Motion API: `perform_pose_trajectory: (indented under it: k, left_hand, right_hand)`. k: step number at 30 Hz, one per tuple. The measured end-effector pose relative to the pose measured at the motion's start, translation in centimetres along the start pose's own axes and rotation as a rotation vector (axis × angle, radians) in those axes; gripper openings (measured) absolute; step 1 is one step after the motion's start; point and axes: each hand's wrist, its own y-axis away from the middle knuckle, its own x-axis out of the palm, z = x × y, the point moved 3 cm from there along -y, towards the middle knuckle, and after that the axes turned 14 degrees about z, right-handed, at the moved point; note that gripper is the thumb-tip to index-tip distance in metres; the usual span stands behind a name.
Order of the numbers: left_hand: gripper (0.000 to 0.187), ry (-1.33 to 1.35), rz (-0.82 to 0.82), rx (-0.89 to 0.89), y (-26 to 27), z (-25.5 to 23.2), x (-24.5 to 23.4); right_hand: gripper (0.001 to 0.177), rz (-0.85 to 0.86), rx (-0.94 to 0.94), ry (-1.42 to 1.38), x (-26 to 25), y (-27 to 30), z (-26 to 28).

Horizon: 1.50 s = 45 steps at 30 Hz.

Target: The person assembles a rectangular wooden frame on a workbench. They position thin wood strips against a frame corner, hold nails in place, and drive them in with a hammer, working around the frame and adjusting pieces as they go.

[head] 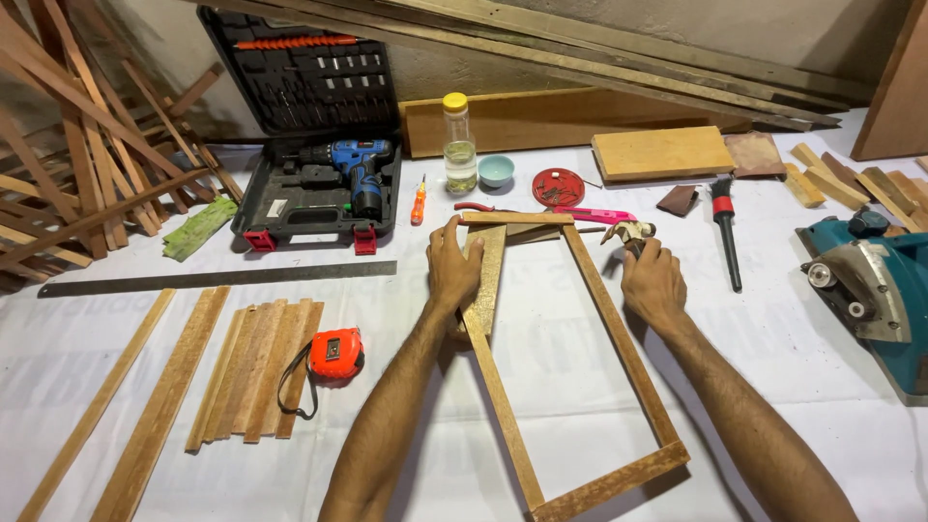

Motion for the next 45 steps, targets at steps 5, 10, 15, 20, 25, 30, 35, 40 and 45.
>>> perform_pose_trajectory:
  k: [5, 10, 15, 20, 25, 30, 35, 40, 45]
  left_hand:
    - [0.085, -0.122, 0.021, -0.084, 3.1, -5.4, -2.7]
    - [0.115, -0.209, 0.254, -0.291, 4.5, -6.2, -1.8]
    - [0.111, -0.300, 0.198, -0.212, 3.3, -5.4, -0.7]
    - [0.090, -0.484, 0.283, -0.278, 2.2, -6.8, -2.1]
    - [0.064, -0.577, 0.437, -0.235, 1.7, -6.8, -3.3]
    - [0.053, -0.680, 0.570, -0.089, 1.9, -6.4, -4.2]
    - [0.069, -0.546, 0.559, -0.095, 2.7, -6.2, -5.6]
    - [0.064, -0.295, 0.349, -0.077, 3.1, -2.8, -8.2]
    - [0.053, -0.171, 0.197, 0.190, 1.3, 1.8, -7.9]
  right_hand:
    - [0.047, 0.021, -0.046, 0.094, 1.3, 0.2, -0.4]
    - [0.044, 0.034, -0.025, 0.174, 1.4, 0.2, 1.0]
    - [0.044, -0.093, -0.122, 0.237, -2.1, 2.0, 5.4]
    - [0.053, 0.556, 0.209, 0.023, -0.2, 2.5, 5.7]
    - [0.053, 0.543, 0.204, -0.183, 0.0, 2.8, 3.6]
    - [0.053, 0.447, 0.167, -0.233, -1.8, 4.4, 3.5]
    - [0.053, 0.460, 0.139, -0.188, -1.5, 5.3, 4.1]
    - [0.056, 0.523, 0.133, -0.151, -0.4, 4.5, 3.7]
    - [0.061, 0.464, 0.128, 0.106, -4.2, 4.4, 8.1]
